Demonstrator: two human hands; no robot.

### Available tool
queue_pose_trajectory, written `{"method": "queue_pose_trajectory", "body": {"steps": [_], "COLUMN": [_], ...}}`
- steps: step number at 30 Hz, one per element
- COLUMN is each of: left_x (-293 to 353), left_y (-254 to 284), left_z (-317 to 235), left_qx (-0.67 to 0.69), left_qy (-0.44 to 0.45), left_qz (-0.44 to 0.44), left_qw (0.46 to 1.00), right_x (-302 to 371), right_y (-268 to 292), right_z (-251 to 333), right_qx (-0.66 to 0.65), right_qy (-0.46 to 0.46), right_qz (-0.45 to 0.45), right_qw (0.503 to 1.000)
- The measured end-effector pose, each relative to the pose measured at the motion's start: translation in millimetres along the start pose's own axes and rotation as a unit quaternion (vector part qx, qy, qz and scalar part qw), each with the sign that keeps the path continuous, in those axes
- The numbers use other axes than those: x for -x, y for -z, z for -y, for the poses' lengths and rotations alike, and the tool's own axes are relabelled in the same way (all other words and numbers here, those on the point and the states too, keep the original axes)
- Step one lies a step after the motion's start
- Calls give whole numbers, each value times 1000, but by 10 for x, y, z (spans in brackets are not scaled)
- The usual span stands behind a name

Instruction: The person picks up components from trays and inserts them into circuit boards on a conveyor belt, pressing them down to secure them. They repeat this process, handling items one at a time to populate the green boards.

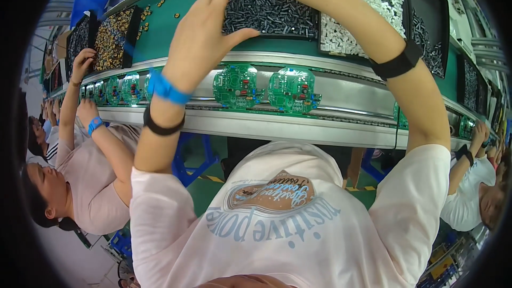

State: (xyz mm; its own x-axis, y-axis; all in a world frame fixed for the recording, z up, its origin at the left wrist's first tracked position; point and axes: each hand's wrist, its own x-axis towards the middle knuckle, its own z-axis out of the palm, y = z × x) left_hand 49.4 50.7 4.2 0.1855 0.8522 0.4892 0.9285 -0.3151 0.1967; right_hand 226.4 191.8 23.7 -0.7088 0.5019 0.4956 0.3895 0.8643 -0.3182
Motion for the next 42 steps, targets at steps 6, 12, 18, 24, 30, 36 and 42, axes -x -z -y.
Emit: {"method": "queue_pose_trajectory", "body": {"steps": [6,12,18,24,30,36,42], "left_x": [-410,-513,-614,-636,-576,-502,-153], "left_y": [57,-105,-387,-181,-319,-196,232], "left_z": [-59,91,244,49,100,75,-179], "left_qx": [112,165,143,89,101,94,254], "left_qy": [-54,-48,-52,-41,-118,-160,-3], "left_qz": [68,114,65,68,-26,-38,84], "left_qw": [990,978,986,993,988,982,964], "right_x": [246,528,556,894,1602,1774,1765], "right_y": [136,268,217,403,328,20,-16], "right_z": [-174,-148,-104,279,569,661,669], "right_qx": [-251,-471,-474,-435,-267,-186,-135], "right_qy": [-181,-310,-317,-362,-212,-199,-188], "right_qz": [44,44,24,31,119,123,106], "right_qw": [950,825,821,824,933,954,967]}}
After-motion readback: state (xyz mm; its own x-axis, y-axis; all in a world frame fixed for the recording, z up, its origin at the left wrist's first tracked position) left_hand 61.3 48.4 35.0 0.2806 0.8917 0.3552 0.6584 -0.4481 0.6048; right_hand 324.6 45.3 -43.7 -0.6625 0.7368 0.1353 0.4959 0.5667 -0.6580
